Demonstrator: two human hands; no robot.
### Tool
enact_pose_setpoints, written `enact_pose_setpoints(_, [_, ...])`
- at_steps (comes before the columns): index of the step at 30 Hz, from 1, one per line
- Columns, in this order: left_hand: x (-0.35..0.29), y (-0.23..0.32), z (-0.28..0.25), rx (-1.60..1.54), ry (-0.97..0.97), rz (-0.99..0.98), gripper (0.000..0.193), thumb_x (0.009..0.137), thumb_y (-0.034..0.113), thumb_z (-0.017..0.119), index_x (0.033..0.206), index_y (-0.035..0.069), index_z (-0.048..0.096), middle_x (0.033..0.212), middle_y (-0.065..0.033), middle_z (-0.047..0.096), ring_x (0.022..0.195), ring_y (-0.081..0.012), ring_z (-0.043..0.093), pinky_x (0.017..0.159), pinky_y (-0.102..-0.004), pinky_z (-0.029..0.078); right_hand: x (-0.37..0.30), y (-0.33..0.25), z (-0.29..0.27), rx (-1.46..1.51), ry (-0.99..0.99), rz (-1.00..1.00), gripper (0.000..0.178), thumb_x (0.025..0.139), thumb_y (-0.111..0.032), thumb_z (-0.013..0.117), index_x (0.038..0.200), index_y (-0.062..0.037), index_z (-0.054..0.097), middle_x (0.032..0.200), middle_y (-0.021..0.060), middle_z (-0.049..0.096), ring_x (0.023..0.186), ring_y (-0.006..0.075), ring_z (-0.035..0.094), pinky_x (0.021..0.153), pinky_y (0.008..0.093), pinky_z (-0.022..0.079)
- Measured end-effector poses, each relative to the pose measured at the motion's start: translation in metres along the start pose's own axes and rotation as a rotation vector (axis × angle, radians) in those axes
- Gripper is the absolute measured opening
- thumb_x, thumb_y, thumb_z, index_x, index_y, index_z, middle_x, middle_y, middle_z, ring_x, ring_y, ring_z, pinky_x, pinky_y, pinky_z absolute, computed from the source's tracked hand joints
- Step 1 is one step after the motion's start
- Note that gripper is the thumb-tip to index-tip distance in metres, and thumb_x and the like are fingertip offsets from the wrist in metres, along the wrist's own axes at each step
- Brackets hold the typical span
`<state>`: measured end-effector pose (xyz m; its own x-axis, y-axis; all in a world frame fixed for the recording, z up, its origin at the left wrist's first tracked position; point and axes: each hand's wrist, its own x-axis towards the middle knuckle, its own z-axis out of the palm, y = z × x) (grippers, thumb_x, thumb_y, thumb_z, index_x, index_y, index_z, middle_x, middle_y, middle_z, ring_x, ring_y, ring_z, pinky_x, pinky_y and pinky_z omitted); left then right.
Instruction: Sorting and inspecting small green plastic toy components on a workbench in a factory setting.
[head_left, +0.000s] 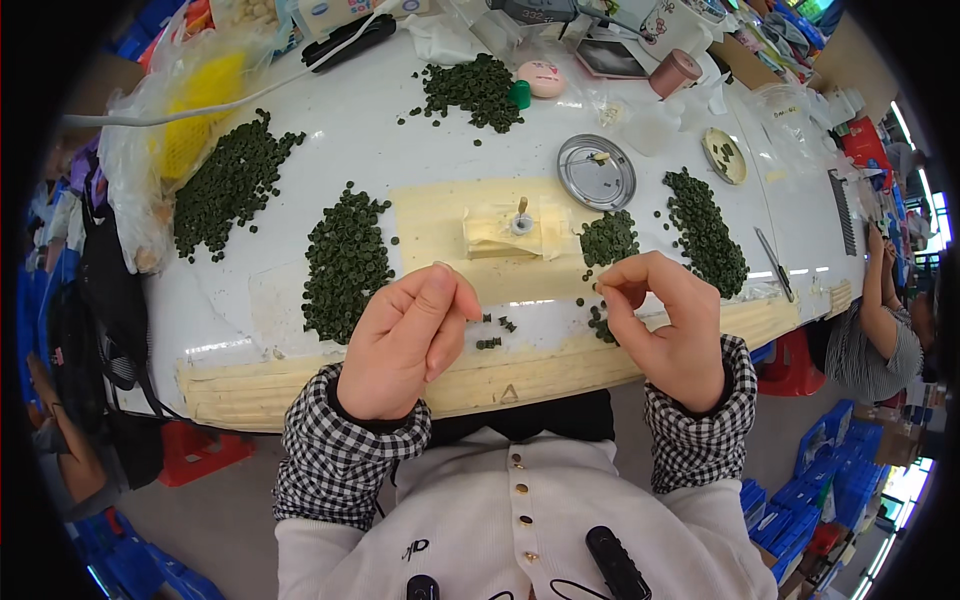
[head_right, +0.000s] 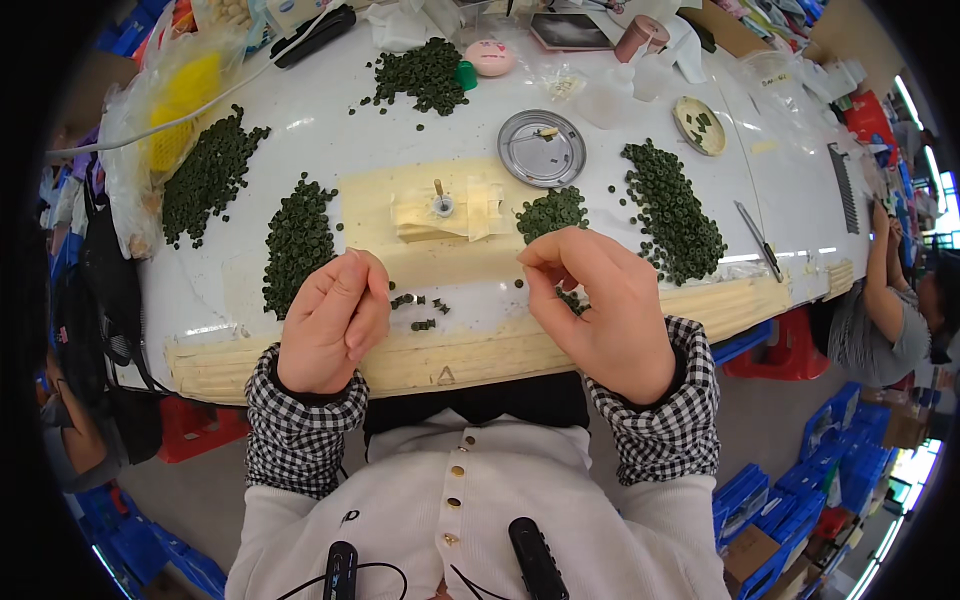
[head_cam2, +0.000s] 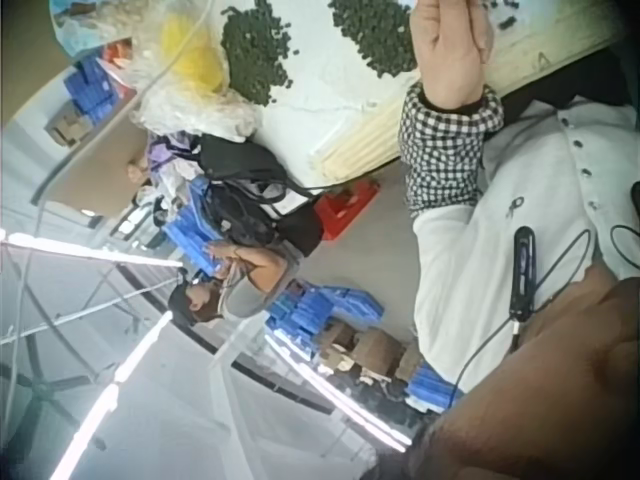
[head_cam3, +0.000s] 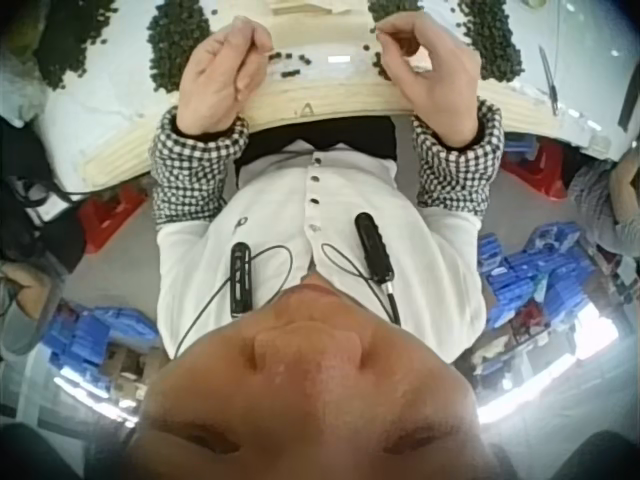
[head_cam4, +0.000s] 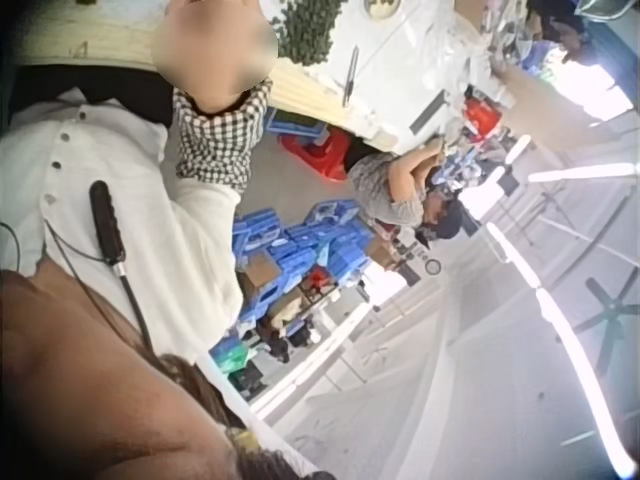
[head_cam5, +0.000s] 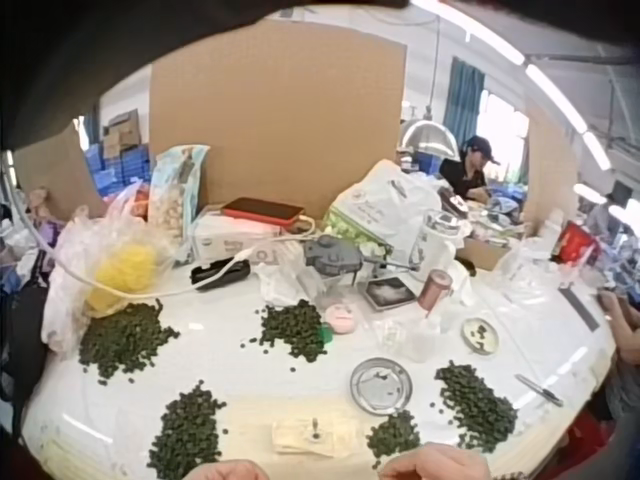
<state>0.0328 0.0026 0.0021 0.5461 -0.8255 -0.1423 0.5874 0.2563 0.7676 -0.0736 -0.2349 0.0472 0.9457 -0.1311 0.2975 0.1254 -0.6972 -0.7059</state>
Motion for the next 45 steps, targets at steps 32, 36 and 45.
enact_pose_setpoints(32, [0.001,0.002,0.023,0.02,0.192,0.076,0.023,0.095,0.007,0.06,0.116,-0.002,0.062,0.101,-0.0081,0.067,0.091,-0.0126,0.063,0.083,-0.0265,0.051,0.006,-0.009,0.036,1.112,-0.182,0.385,0.024,0.092,-0.001,0.062,0.115,0.0058,0.062,0.099,0.0127,0.07,0.089,0.0148,0.067,0.082,0.0278,0.056])
enact_pose_setpoints(36, [0.001,-0.002,0.017,0.014,0.16,0.107,0.02,0.092,0.001,0.063,0.111,-0.003,0.062,0.102,-0.0116,0.069,0.089,-0.0148,0.067,0.081,-0.0264,0.055,0.006,-0.01,0.037,1.094,-0.178,0.371,0.023,0.092,-0.001,0.062,0.114,0.0066,0.062,0.099,0.0126,0.07,0.089,0.0137,0.067,0.082,0.0269,0.055])
enact_pose_setpoints(45, [0.0,0.001,0.024,0.069,0.207,0.135,0.013,0.091,-0.001,0.063,0.104,-0.004,0.064,0.098,-0.0148,0.071,0.088,-0.0158,0.069,0.079,-0.0262,0.057,0.005,-0.012,0.048,0.877,-0.123,0.231,0.018,0.094,-0.003,0.06,0.11,0.0039,0.066,0.098,0.0088,0.066,0.086,0.0109,0.062,0.075,0.0239,0.051])
